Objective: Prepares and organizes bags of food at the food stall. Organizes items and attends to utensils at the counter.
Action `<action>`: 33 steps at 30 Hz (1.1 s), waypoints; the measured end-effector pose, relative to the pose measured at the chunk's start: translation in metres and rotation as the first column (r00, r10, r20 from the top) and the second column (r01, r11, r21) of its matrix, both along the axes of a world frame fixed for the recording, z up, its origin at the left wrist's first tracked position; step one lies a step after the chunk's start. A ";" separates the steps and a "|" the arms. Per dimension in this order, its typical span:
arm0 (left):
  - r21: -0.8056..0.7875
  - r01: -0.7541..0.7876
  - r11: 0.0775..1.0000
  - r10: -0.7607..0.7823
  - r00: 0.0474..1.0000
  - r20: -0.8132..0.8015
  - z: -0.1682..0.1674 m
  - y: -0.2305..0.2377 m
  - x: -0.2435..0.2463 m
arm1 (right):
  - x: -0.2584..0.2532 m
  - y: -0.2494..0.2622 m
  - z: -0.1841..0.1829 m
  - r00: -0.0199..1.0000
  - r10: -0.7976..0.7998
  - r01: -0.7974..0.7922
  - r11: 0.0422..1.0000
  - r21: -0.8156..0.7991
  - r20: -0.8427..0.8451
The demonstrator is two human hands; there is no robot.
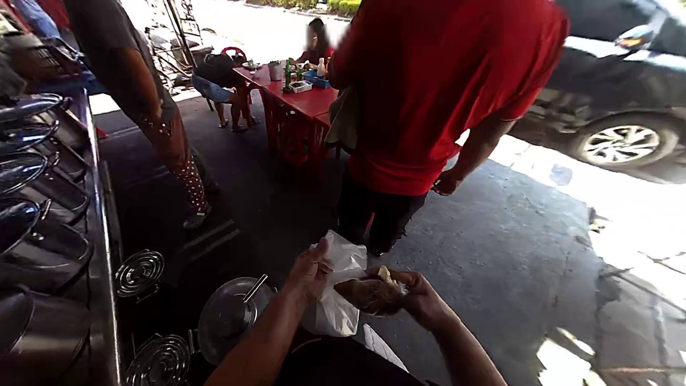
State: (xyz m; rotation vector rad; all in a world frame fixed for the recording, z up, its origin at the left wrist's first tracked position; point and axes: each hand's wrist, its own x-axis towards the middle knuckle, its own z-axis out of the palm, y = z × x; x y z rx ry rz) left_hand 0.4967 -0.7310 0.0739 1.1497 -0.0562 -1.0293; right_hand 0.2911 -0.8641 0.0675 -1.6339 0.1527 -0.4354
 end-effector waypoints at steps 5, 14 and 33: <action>0.073 -0.436 0.897 0.434 0.900 0.038 -0.017 -0.004 0.125 | 0.069 -0.096 -0.002 0.996 0.094 -0.094 0.994 0.059 0.013; 0.367 -0.866 0.341 0.512 0.498 0.699 -0.088 0.053 0.325 | 0.276 -0.197 -0.009 0.962 0.266 -0.272 0.954 0.128 0.061; 0.402 -0.556 0.727 0.239 0.754 0.611 0.000 -0.066 0.545 | 0.798 -0.199 -0.011 0.528 0.848 -0.848 0.529 -0.007 0.046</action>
